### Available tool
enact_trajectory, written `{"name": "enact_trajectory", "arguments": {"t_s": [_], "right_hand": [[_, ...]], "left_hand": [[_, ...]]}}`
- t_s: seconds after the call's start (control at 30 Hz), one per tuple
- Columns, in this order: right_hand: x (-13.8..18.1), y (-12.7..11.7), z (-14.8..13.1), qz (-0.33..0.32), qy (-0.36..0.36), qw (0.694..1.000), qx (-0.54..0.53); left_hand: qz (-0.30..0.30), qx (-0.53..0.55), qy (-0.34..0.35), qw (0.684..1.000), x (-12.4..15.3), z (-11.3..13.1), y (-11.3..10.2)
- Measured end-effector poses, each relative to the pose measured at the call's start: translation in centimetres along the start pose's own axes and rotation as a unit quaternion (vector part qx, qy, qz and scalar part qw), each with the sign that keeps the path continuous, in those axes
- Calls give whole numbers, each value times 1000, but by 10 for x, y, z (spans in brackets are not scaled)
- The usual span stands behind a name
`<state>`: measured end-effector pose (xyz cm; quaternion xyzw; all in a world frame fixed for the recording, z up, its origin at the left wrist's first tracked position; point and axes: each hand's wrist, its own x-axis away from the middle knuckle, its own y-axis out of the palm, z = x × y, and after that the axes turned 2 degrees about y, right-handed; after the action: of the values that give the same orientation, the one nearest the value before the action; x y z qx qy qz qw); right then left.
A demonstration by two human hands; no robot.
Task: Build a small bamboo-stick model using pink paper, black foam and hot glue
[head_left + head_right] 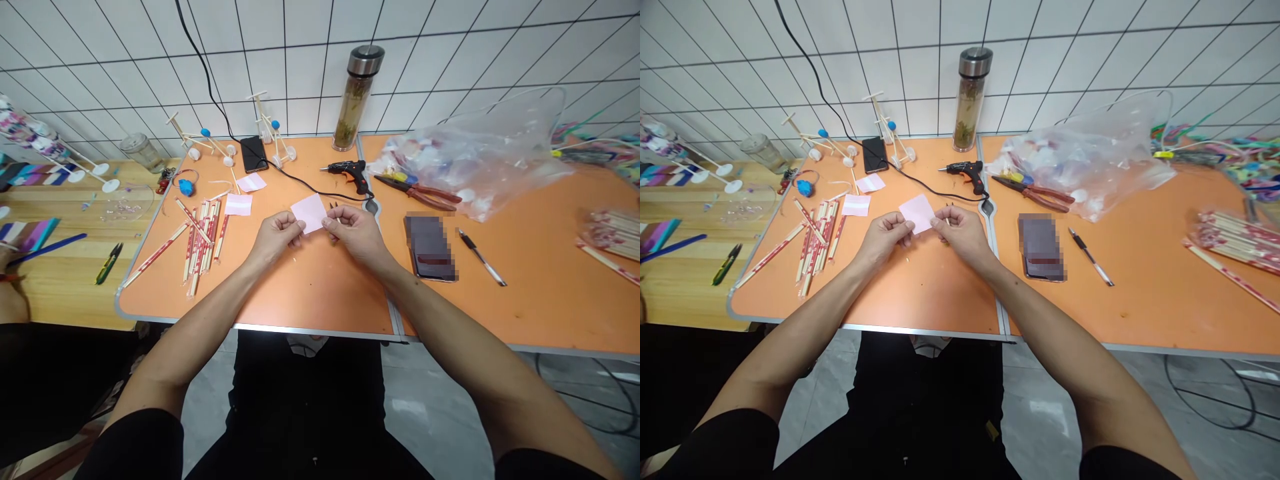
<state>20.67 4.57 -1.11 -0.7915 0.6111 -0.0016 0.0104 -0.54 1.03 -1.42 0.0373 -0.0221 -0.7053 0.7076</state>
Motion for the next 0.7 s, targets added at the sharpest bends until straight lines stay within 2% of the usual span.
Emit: {"name": "enact_trajectory", "arguments": {"t_s": [0.33,0.7], "right_hand": [[3,3,0,-9,-18,1000,12],[5,2,-6,-20,-28,997,70]], "left_hand": [[17,-26,30,999,-2,-4,-3],[25,-64,75,995,0,-1,2]]}}
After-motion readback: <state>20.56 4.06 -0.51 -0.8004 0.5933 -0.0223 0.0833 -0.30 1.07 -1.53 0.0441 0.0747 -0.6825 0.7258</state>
